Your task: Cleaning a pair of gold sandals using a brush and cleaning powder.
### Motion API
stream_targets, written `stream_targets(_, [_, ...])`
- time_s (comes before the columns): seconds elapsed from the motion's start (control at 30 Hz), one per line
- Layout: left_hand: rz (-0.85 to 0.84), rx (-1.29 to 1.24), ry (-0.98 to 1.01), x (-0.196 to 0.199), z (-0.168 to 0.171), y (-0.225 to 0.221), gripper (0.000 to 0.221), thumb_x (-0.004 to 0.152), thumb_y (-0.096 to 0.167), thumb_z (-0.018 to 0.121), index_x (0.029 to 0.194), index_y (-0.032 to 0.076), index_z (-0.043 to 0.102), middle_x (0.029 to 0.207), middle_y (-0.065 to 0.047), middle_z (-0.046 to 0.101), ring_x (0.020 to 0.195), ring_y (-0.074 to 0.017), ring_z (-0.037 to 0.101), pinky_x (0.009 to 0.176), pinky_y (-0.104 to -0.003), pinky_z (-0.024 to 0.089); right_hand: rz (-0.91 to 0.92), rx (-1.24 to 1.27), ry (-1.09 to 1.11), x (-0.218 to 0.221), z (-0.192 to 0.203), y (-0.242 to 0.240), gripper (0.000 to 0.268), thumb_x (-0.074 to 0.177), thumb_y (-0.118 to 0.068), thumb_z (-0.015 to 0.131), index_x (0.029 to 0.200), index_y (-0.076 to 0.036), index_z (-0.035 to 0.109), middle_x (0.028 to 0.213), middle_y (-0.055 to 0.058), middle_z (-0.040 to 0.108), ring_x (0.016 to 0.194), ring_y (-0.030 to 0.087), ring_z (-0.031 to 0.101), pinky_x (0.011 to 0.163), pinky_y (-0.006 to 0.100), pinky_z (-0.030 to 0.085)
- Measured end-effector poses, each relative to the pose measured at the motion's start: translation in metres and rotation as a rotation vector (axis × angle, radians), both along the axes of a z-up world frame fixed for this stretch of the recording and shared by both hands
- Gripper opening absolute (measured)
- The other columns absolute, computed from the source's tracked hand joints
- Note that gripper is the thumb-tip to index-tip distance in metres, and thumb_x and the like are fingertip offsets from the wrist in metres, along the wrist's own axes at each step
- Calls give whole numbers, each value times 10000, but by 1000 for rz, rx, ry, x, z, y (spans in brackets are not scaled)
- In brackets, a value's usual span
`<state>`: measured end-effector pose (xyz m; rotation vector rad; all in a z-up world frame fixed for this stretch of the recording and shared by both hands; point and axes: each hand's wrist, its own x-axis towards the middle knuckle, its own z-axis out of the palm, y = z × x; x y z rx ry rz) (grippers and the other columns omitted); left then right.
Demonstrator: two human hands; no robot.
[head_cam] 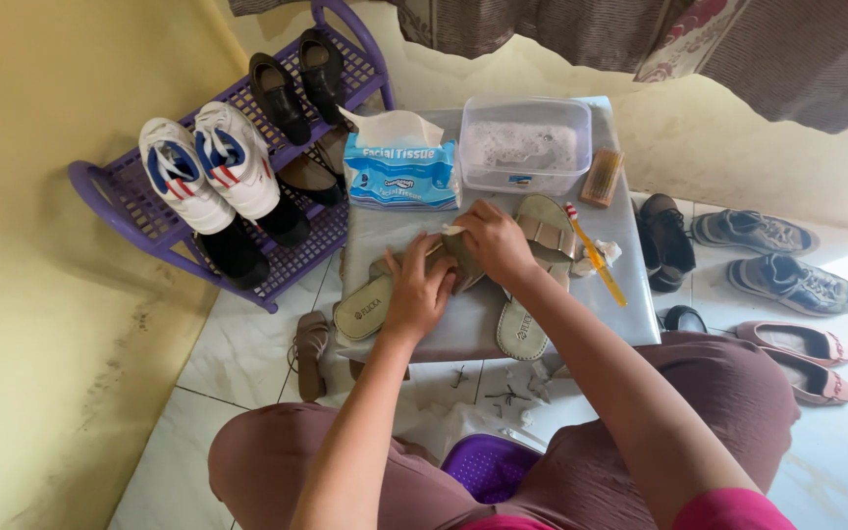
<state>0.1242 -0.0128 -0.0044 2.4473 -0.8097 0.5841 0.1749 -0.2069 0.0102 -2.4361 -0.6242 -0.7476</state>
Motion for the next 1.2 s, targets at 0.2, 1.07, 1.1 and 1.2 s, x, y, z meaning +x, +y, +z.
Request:
stream_targets(0.2, [28, -7, -62, 3, -14, 7, 152, 1028, 277, 494, 1049, 194, 620, 1440, -105, 473, 1425, -396, 429, 1058, -788, 238, 81, -164, -39, 30, -65, 4, 71, 879, -156, 635, 836, -210, 647, 829, -26, 559, 698, 233, 660, 661, 332, 531])
stream_targets(1.07, [46, 24, -53, -4, -2, 1, 85, 978, 246, 630, 1055, 212, 637, 1367, -73, 514, 1393, -381, 473, 1006, -842, 250, -47, -267, 87, 39, -69, -3, 123, 801, -226, 787, 880, -239, 694, 824, -81, 643, 695, 180, 702, 760, 361, 480])
stream_targets(1.1, [58, 11, -49, -4, -2, 1, 91, 961, 247, 658, 1041, 207, 640, 1369, -77, 512, 1394, -393, 471, 996, -849, 260, -35, -261, 88, 31, -57, -5, 136, 787, -203, 797, 868, -233, 692, 807, -69, 647, 695, 189, 702, 760, 368, 483])
stream_targets(1.2, [63, -11, -42, -4, 0, -1, 100, 941, 254, 684, 1028, 214, 652, 1355, -75, 520, 1389, -402, 471, 983, -855, 264, -52, -290, 105, 3, -39, -17, 111, 815, -177, 785, 877, -219, 703, 800, -50, 629, 679, 203, 674, 731, 379, 466])
